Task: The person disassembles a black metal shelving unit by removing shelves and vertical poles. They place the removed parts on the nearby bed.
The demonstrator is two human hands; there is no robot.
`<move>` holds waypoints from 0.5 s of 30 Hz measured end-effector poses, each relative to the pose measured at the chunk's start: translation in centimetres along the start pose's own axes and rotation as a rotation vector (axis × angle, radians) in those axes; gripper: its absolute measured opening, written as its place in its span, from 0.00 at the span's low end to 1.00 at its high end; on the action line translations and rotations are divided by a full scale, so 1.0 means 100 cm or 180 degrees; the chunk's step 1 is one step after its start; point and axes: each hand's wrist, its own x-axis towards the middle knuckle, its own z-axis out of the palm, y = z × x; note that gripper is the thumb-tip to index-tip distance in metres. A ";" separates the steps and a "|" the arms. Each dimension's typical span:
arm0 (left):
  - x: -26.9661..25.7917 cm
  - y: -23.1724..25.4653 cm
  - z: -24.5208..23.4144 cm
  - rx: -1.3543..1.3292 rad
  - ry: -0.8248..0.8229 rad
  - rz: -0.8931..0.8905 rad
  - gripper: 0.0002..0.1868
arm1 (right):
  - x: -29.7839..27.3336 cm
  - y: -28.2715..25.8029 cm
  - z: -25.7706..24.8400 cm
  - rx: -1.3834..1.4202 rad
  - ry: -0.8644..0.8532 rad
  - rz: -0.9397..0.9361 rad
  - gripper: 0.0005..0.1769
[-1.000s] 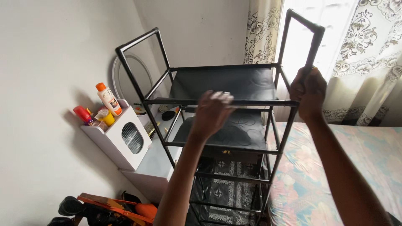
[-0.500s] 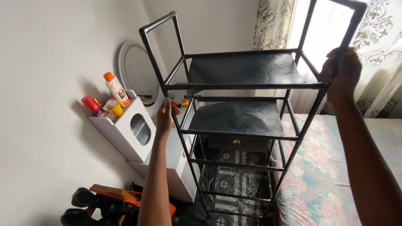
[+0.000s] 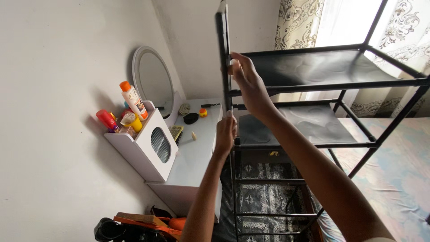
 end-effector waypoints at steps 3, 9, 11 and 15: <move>-0.008 0.002 0.023 0.0379 0.0233 0.0296 0.33 | 0.032 0.008 0.017 0.1347 0.0027 0.0678 0.24; 0.005 0.009 0.047 0.0195 0.0075 0.0418 0.35 | 0.049 0.025 0.002 0.1634 0.0402 0.0469 0.27; 0.012 0.016 0.052 -0.0109 -0.0349 0.0095 0.33 | 0.062 0.022 -0.018 0.1573 0.0355 0.0464 0.27; 0.029 0.028 0.054 -0.0287 -0.0850 -0.0232 0.33 | 0.072 0.025 -0.043 0.1644 0.0353 0.0501 0.27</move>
